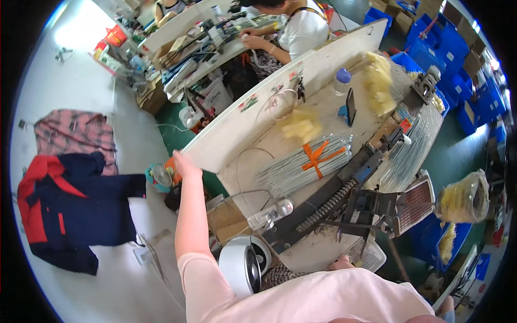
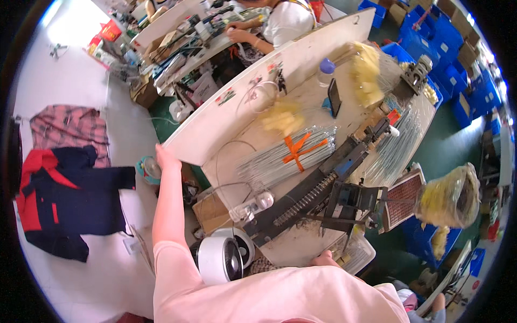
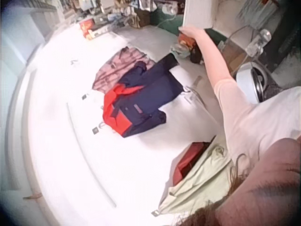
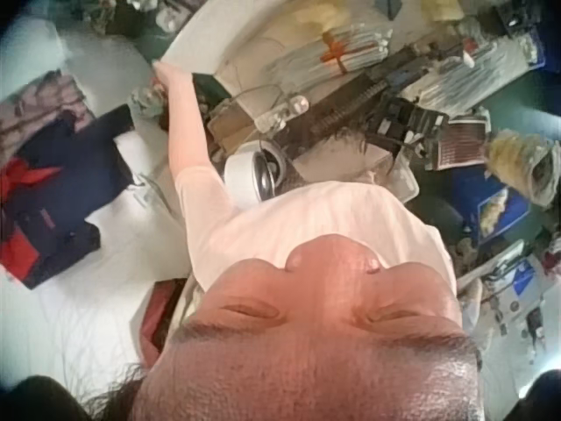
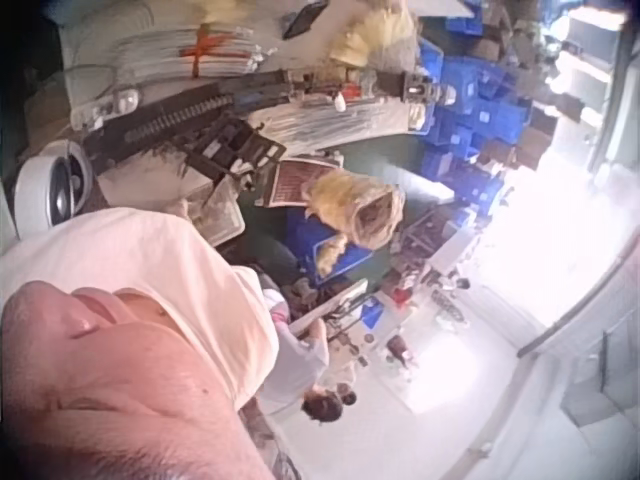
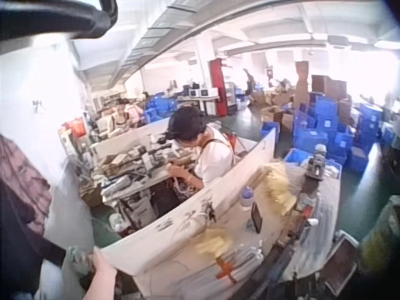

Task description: The person loads bristles into wires on a machine, trims them using a metal tool, and operates the machine to twist the wires into bottle brushes before placing them into bins.

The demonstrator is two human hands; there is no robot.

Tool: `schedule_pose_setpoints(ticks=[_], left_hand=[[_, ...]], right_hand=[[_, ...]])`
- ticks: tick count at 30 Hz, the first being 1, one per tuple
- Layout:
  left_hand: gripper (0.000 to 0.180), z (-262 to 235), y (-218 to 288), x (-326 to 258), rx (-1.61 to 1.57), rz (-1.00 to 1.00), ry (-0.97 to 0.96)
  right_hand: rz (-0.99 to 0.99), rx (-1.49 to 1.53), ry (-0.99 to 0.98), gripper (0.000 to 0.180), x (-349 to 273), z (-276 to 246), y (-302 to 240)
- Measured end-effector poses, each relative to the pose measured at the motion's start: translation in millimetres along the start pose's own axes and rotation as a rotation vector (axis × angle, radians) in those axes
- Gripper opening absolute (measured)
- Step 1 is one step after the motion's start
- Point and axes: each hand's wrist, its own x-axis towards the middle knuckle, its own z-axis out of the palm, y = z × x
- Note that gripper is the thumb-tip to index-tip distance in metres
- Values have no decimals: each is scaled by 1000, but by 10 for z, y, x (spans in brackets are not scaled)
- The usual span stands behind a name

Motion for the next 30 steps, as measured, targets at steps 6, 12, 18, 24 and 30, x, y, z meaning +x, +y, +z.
schedule_pose_setpoints(ticks=[6,12,18,24,30], left_hand=[[69,-113,444,-384,468,-269,-209],[66,-743,1077,-1596,905,-184,-761],[70,-2226,1306,-2698,1055,-336,-635],[81,-3133,727,-3359,830,-291,-304],[79,-3889,-179,-3148,95,-618,49]], right_hand=[[386,78,543,28,-699,-128,293],[123,283,309,40,-1256,-217,76],[216,-151,316,36,-1751,-209,219],[139,-605,19,37,-1798,319,479],[116,-857,-217,49,-1722,1167,900]])
